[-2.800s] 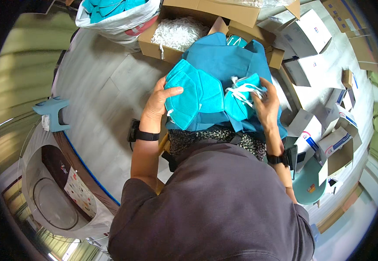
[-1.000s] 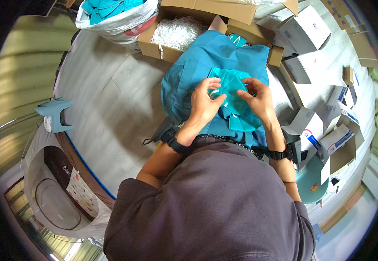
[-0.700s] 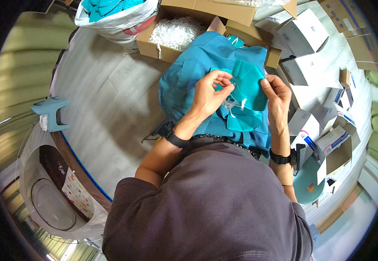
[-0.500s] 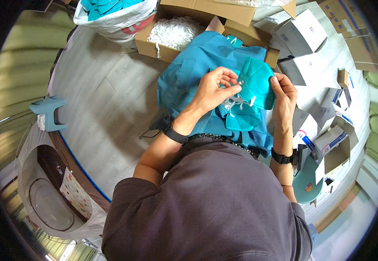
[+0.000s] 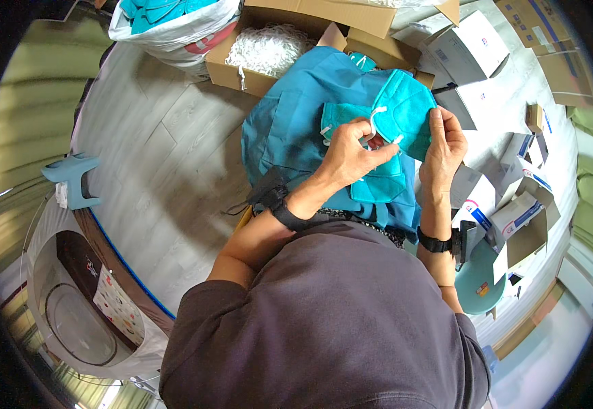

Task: The person is sorting and packing facial masks and testing kits into boxes.

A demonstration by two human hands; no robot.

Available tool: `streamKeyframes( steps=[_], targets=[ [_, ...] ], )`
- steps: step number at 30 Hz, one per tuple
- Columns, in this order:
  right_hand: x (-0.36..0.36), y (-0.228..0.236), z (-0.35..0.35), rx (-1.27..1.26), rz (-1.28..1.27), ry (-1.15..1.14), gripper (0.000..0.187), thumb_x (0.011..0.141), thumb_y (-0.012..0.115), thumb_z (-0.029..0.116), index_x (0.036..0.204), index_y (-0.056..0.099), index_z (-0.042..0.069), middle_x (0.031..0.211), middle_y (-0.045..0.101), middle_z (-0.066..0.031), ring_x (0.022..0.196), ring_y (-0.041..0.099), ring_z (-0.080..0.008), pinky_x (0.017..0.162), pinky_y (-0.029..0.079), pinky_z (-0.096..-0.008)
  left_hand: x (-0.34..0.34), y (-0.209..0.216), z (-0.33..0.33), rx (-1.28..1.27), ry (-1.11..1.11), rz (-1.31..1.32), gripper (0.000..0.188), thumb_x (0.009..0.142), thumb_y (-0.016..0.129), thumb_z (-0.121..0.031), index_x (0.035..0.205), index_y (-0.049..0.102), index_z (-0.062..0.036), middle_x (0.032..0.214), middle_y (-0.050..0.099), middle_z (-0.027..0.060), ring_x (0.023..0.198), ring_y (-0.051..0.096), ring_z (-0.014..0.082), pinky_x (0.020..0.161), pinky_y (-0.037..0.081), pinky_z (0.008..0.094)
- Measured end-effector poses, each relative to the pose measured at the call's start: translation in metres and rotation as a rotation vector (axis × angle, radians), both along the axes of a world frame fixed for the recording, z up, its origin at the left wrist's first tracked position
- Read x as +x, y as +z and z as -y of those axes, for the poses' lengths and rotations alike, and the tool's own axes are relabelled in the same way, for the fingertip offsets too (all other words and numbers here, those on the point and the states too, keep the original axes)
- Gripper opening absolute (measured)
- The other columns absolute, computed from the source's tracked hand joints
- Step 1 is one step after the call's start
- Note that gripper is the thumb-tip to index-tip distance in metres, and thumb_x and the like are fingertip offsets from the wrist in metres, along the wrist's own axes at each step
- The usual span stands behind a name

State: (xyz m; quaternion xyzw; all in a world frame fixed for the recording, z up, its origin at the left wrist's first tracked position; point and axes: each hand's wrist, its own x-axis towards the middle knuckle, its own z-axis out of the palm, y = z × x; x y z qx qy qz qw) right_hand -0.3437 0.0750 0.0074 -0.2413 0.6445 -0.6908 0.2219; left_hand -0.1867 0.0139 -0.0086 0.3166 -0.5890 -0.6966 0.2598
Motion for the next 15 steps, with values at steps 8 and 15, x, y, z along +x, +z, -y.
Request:
streamKeyframes(
  steps=[8, 15],
  targets=[
    [-0.008, 0.0, -0.002, 0.018, -0.028, -0.074, 0.017, 0.095, 0.065, 0.014, 0.101, 0.068, -0.002, 0.083, 0.063, 0.0028, 0.074, 0.051, -0.0025, 0.066, 0.039, -0.0169, 0.006, 0.006, 0.01, -0.199, -0.026, 0.079, 0.017, 0.087, 0.072, -0.017, 0.089, 0.07, -0.0005, 0.084, 0.071, 0.0053, 0.074, 0.063, 0.0096, 0.064, 0.05, 0.029],
    [0.003, 0.003, 0.006, -0.026, -0.093, -0.105, 0.016, 0.095, 0.064, 0.012, 0.101, 0.068, -0.003, 0.084, 0.064, 0.0012, 0.074, 0.052, -0.0029, 0.067, 0.04, -0.0172, -0.011, 0.008, -0.001, -0.16, 0.027, 0.09, 0.02, 0.087, 0.074, -0.021, 0.09, 0.071, -0.0024, 0.084, 0.069, 0.0036, 0.078, 0.061, 0.0071, 0.063, 0.048, 0.0243]
  ],
)
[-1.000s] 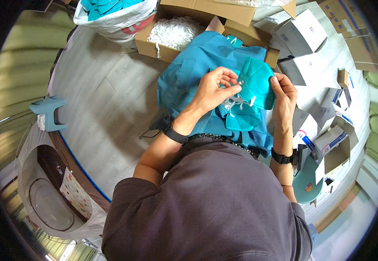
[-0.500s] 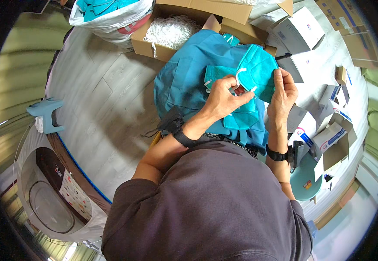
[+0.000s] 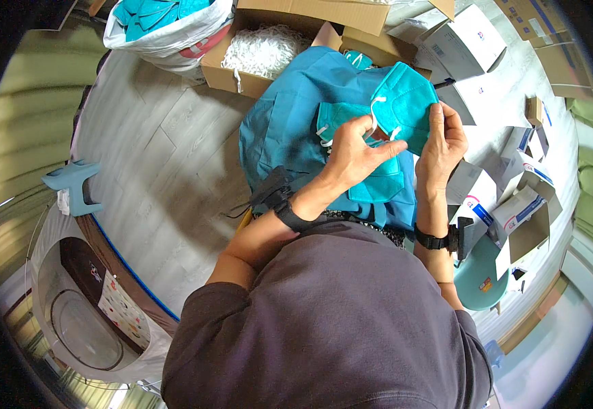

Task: The person is sorting and packing facial masks and testing kits into boxes.

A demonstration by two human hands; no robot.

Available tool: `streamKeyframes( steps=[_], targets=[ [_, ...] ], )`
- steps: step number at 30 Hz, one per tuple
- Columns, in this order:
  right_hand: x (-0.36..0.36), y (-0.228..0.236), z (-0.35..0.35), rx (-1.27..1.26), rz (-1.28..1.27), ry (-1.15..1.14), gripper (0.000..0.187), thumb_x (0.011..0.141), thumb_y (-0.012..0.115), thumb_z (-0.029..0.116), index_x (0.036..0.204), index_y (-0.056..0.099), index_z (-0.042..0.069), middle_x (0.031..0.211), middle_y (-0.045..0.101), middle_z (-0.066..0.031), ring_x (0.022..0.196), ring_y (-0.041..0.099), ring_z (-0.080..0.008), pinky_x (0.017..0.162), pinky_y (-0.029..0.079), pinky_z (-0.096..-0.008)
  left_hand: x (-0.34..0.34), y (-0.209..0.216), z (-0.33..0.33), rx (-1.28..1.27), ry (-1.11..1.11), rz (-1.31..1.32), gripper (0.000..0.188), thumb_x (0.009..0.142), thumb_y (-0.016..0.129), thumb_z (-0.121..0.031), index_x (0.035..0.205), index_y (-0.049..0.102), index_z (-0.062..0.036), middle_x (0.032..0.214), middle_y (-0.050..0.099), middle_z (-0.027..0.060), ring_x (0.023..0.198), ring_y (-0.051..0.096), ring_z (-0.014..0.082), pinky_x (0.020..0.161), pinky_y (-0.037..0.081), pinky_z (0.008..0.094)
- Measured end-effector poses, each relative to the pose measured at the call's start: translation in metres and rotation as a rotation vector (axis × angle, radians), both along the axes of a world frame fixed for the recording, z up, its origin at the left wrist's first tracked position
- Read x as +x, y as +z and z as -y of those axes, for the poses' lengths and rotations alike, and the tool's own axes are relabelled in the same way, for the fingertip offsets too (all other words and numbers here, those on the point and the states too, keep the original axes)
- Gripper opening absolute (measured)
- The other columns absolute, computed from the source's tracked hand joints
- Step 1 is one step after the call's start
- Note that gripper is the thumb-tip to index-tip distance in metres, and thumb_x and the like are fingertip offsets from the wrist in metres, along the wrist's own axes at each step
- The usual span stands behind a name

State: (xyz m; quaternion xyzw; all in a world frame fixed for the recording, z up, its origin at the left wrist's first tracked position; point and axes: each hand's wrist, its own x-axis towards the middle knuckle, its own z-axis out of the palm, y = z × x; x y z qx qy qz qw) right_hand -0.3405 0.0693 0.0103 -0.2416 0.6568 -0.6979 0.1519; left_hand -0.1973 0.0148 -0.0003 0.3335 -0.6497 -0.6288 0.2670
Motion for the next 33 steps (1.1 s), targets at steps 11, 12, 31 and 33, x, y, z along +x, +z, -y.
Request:
streamKeyframes(
  steps=[11, 12, 31, 33],
  targets=[
    [-0.077, -0.005, -0.029, -0.114, 0.203, -0.043, 0.015, 0.094, 0.065, 0.011, 0.098, 0.069, -0.002, 0.086, 0.068, -0.0023, 0.074, 0.058, -0.0055, 0.068, 0.046, -0.0188, 0.06, 0.051, 0.075, 0.427, -0.26, -0.87, 0.042, 0.1, 0.045, -0.033, 0.063, 0.039, -0.0147, 0.057, 0.042, 0.0007, 0.063, 0.044, 0.0166, 0.084, 0.041, 0.0345],
    [-0.074, -0.006, -0.029, -0.092, 0.204, -0.046, 0.015, 0.094, 0.065, 0.011, 0.098, 0.069, -0.003, 0.086, 0.068, -0.0024, 0.074, 0.058, -0.0057, 0.067, 0.046, -0.0189, 0.059, 0.049, 0.079, 0.483, -0.248, -0.908, 0.041, 0.1, 0.046, -0.032, 0.064, 0.042, -0.0131, 0.06, 0.046, 0.0024, 0.067, 0.047, 0.0181, 0.086, 0.041, 0.034],
    [-0.007, 0.008, -0.005, 0.355, 0.115, 0.815, 0.024, 0.093, 0.068, 0.027, 0.09, 0.066, 0.004, 0.071, 0.059, 0.0017, 0.064, 0.048, -0.0053, 0.058, 0.04, -0.022, 0.027, 0.018, 0.05, 0.641, -0.473, -0.047, 0.028, 0.1, 0.053, -0.029, 0.089, 0.064, -0.0063, 0.076, 0.063, 0.0021, 0.063, 0.059, 0.0076, 0.046, 0.035, 0.0172],
    [-0.011, 0.005, -0.006, 0.314, 0.101, 0.771, 0.023, 0.088, 0.075, 0.023, 0.08, 0.064, 0.004, 0.069, 0.057, 0.0031, 0.062, 0.045, -0.0039, 0.056, 0.036, -0.0216, 0.028, 0.014, 0.045, 0.647, -0.409, -0.042, 0.03, 0.1, 0.052, -0.03, 0.082, 0.061, -0.0085, 0.07, 0.057, -0.0019, 0.058, 0.052, 0.0053, 0.045, 0.033, 0.0175]
  ],
)
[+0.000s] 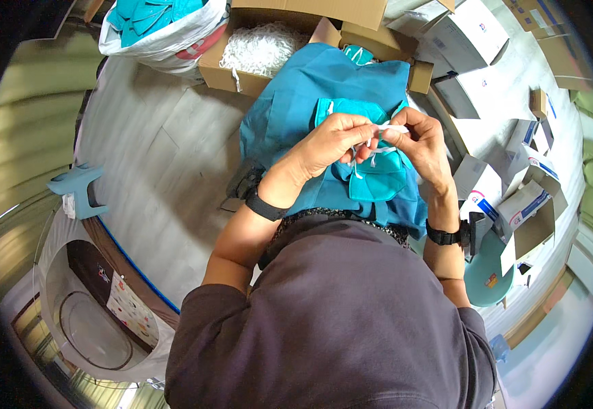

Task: The person is sorting and packing facial masks and testing kits into boxes.

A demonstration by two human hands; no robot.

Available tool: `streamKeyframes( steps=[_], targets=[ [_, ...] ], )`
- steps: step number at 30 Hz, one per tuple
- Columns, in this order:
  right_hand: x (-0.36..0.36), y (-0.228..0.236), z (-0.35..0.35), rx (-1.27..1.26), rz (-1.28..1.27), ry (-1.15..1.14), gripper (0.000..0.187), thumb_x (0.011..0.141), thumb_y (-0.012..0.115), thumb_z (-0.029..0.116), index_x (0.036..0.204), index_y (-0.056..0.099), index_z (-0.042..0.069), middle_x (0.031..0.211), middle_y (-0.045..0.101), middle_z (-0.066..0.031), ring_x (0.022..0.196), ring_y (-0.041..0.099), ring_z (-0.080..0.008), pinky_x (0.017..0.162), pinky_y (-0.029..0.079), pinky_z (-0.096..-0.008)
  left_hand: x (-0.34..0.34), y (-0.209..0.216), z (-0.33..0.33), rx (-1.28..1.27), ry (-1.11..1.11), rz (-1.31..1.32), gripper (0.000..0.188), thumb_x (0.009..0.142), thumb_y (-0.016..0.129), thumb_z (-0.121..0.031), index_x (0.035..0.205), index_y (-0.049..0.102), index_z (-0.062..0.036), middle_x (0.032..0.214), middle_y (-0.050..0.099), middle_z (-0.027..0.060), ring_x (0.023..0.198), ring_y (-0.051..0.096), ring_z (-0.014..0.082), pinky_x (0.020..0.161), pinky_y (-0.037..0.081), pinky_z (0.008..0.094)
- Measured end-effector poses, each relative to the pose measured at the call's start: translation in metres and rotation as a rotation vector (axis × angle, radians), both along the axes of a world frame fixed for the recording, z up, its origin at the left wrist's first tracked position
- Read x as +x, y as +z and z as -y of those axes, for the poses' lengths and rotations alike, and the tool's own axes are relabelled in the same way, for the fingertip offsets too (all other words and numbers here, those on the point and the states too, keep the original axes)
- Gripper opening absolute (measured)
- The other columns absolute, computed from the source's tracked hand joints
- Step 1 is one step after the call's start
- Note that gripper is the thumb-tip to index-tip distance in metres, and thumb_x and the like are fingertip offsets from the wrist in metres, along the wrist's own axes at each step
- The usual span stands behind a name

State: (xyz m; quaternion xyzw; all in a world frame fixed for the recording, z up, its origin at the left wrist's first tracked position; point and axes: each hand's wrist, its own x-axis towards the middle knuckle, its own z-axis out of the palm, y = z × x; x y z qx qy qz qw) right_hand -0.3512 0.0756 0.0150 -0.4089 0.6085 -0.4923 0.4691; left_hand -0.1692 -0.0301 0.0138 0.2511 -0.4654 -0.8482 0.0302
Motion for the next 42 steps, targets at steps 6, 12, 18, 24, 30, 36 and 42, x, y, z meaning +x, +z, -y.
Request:
streamKeyframes(
  steps=[6, 12, 18, 24, 30, 36, 42],
  targets=[
    [-0.033, -0.018, 0.002, 0.021, -0.334, -0.402, 0.025, 0.078, 0.081, 0.006, 0.069, 0.058, 0.003, 0.061, 0.051, 0.0063, 0.058, 0.041, -0.0027, 0.051, 0.031, -0.0215, -0.007, -0.006, -0.021, 0.137, 0.088, 0.019, 0.032, 0.101, 0.049, -0.029, 0.075, 0.053, -0.0101, 0.066, 0.048, -0.0028, 0.054, 0.042, 0.0042, 0.044, 0.029, 0.0184],
    [-0.059, -0.04, 0.005, -0.021, -0.378, -0.525, 0.026, 0.078, 0.082, 0.01, 0.07, 0.059, 0.002, 0.061, 0.052, 0.0039, 0.059, 0.04, -0.004, 0.052, 0.031, -0.0209, 0.008, -0.008, -0.021, 0.144, 0.033, 0.036, 0.032, 0.102, 0.046, -0.028, 0.076, 0.051, -0.0098, 0.067, 0.045, -0.0025, 0.056, 0.04, 0.0045, 0.045, 0.03, 0.0194],
    [-0.072, -0.058, 0.005, -0.02, -0.455, -0.58, 0.029, 0.078, 0.082, 0.013, 0.067, 0.058, 0.002, 0.06, 0.051, 0.0041, 0.058, 0.041, -0.0042, 0.051, 0.032, -0.0215, 0.026, -0.01, -0.024, 0.112, 0.011, 0.081, 0.034, 0.103, 0.045, -0.029, 0.076, 0.047, -0.0096, 0.067, 0.044, -0.0026, 0.055, 0.039, 0.0051, 0.046, 0.031, 0.0201],
    [-0.128, -0.058, -0.023, 0.102, -0.517, -0.701, 0.024, 0.081, 0.079, 0.012, 0.067, 0.06, 0.006, 0.063, 0.057, 0.0031, 0.058, 0.047, -0.0037, 0.052, 0.036, -0.0207, 0.062, 0.005, -0.026, 0.199, -0.03, 0.097, 0.035, 0.104, 0.042, -0.027, 0.073, 0.043, -0.0098, 0.067, 0.044, -0.0006, 0.057, 0.04, 0.0074, 0.045, 0.031, 0.0214],
    [-0.019, 0.002, -0.007, -0.068, -0.081, 0.075, 0.016, 0.081, 0.078, 0.01, 0.076, 0.065, 0.003, 0.076, 0.065, 0.0, 0.073, 0.056, -0.0077, 0.07, 0.043, -0.024, 0.048, -0.042, -0.025, 0.619, 0.076, -0.099, 0.028, 0.095, 0.046, -0.028, 0.078, 0.052, -0.0064, 0.071, 0.053, 0.0069, 0.058, 0.047, 0.0148, 0.048, 0.037, 0.0257],
    [0.004, 0.006, -0.014, -0.22, 0.134, 0.083, 0.027, 0.083, 0.076, 0.022, 0.072, 0.059, 0.005, 0.07, 0.058, -0.0004, 0.07, 0.054, -0.0112, 0.078, 0.049, -0.0311, 0.046, -0.047, -0.021, 0.751, 0.201, -0.059, 0.041, 0.094, 0.048, -0.028, 0.117, 0.062, 0.0035, 0.107, 0.068, 0.0184, 0.1, 0.067, 0.0278, 0.078, 0.055, 0.0286],
    [0.018, 0.008, -0.028, -0.289, 0.544, 0.023, 0.044, 0.085, 0.074, 0.038, 0.068, 0.048, 0.007, 0.061, 0.046, -0.0032, 0.06, 0.045, -0.0159, 0.062, 0.053, -0.0392, 0.055, -0.064, -0.015, 0.722, 0.227, 0.037, 0.031, 0.096, 0.054, -0.022, 0.114, 0.063, 0.0013, 0.111, 0.067, 0.0135, 0.103, 0.065, 0.0232, 0.078, 0.054, 0.0263]
  ],
)
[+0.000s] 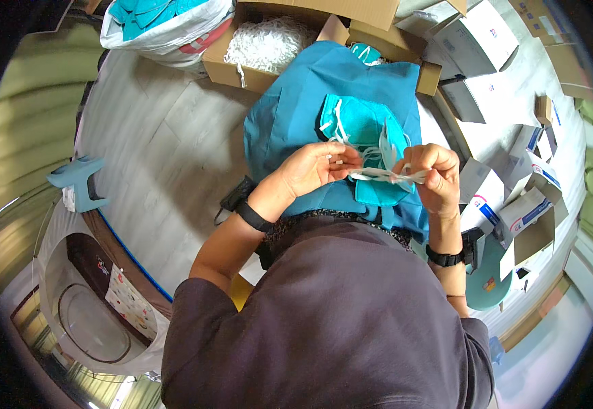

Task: The person is sorting and packing facial masks and testing kits into boxes.

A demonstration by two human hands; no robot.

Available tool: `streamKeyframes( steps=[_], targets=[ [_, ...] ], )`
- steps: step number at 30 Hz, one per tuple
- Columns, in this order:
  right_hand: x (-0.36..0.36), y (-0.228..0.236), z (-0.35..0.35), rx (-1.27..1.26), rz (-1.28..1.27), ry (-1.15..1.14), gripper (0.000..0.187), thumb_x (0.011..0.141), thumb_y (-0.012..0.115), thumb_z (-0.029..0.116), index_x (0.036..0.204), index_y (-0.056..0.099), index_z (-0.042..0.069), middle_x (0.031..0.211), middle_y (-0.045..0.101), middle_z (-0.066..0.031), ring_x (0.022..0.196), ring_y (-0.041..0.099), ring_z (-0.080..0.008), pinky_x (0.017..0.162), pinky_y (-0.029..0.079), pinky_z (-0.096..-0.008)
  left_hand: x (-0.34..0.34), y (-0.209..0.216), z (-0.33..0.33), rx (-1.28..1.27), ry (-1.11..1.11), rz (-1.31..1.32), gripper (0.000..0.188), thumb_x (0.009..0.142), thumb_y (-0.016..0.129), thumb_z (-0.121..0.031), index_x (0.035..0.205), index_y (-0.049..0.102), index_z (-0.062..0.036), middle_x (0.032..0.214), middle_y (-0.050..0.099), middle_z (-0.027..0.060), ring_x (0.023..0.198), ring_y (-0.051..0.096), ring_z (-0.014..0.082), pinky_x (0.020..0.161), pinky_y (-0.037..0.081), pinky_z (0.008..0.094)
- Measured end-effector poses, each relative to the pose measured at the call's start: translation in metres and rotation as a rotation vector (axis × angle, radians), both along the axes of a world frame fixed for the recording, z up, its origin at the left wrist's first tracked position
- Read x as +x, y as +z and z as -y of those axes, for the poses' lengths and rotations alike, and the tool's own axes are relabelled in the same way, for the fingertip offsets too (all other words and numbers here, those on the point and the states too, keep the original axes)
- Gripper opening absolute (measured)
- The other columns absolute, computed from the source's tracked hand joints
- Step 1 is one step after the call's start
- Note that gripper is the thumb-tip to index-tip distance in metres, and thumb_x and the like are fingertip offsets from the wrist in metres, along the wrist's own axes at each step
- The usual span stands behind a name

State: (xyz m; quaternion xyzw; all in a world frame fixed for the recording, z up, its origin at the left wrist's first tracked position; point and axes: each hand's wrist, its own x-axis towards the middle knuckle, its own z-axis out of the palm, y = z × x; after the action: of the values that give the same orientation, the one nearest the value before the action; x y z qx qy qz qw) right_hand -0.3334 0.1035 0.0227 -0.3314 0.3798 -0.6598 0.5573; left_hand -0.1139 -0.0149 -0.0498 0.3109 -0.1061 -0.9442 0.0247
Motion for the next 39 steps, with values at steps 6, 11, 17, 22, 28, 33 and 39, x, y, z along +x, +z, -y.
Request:
streamKeyframes(
  steps=[6, 11, 17, 22, 28, 33, 39],
  targets=[
    [0.004, 0.003, -0.005, 0.046, 0.166, 0.029, 0.039, 0.089, 0.07, 0.035, 0.073, 0.051, 0.005, 0.066, 0.047, -0.0037, 0.06, 0.045, -0.0127, 0.05, 0.037, -0.0264, -0.009, -0.001, 0.022, -0.158, -0.217, 0.035, 0.021, 0.096, 0.055, -0.024, 0.093, 0.064, -0.0049, 0.089, 0.066, 0.0068, 0.076, 0.061, 0.0123, 0.058, 0.045, 0.0209],
    [0.019, -0.016, -0.009, 0.155, 0.048, 0.043, 0.037, 0.09, 0.068, 0.036, 0.075, 0.054, 0.006, 0.071, 0.051, -0.0031, 0.063, 0.042, -0.0095, 0.053, 0.031, -0.0239, -0.058, 0.01, 0.068, -0.529, 0.043, 0.053, 0.027, 0.095, 0.056, -0.027, 0.103, 0.064, -0.0022, 0.095, 0.068, 0.0094, 0.083, 0.064, 0.0163, 0.07, 0.05, 0.0275],
    [0.03, -0.024, -0.011, 0.228, -0.145, 0.111, 0.028, 0.094, 0.065, 0.022, 0.073, 0.06, 0.004, 0.071, 0.055, 0.0003, 0.063, 0.047, -0.0077, 0.053, 0.033, -0.0238, -0.096, 0.01, 0.111, -1.489, 0.01, 0.718, 0.056, 0.086, 0.068, -0.039, 0.118, 0.058, 0.0057, 0.11, 0.067, 0.0223, 0.102, 0.065, 0.0351, 0.089, 0.051, 0.0426],
    [0.042, -0.019, -0.008, 0.071, -0.618, 0.167, 0.016, 0.081, 0.073, 0.006, 0.073, 0.06, 0.004, 0.072, 0.056, -0.003, 0.065, 0.052, -0.0141, 0.058, 0.039, -0.0293, -0.066, -0.016, 0.108, -1.477, -0.625, 1.066, 0.053, 0.08, 0.073, -0.043, 0.101, 0.069, 0.0052, 0.105, 0.067, 0.0276, 0.101, 0.065, 0.0414, 0.086, 0.053, 0.0475],
    [0.061, -0.017, -0.005, -0.03, -0.954, 0.328, 0.022, 0.079, 0.076, 0.017, 0.098, 0.067, 0.009, 0.09, 0.064, -0.0029, 0.074, 0.056, -0.0221, 0.074, 0.045, -0.0342, -0.054, -0.036, 0.086, -1.456, -0.424, 0.87, 0.027, 0.074, 0.081, -0.028, 0.082, 0.073, -0.0031, 0.081, 0.072, 0.0125, 0.073, 0.068, 0.023, 0.069, 0.054, 0.0351],
    [0.064, -0.007, -0.006, -0.227, -1.242, 0.309, 0.031, 0.081, 0.072, 0.032, 0.101, 0.067, 0.009, 0.101, 0.066, -0.005, 0.08, 0.06, -0.0253, 0.081, 0.045, -0.0366, -0.046, -0.025, 0.075, -1.36, -0.136, 0.493, 0.008, 0.081, 0.074, -0.005, 0.088, 0.07, -0.0059, 0.079, 0.069, 0.0006, 0.073, 0.062, 0.0091, 0.066, 0.05, 0.0255],
    [0.059, 0.023, -0.004, -0.378, -1.46, 0.057, 0.033, 0.081, 0.073, 0.03, 0.103, 0.065, 0.006, 0.109, 0.066, -0.0084, 0.084, 0.061, -0.0231, 0.078, 0.047, -0.0353, -0.042, 0.041, 0.074, -1.678, 0.138, 0.232, 0.008, 0.084, 0.069, -0.001, 0.089, 0.064, -0.0039, 0.086, 0.065, 0.0007, 0.081, 0.06, 0.0097, 0.073, 0.047, 0.025]
  ],
)
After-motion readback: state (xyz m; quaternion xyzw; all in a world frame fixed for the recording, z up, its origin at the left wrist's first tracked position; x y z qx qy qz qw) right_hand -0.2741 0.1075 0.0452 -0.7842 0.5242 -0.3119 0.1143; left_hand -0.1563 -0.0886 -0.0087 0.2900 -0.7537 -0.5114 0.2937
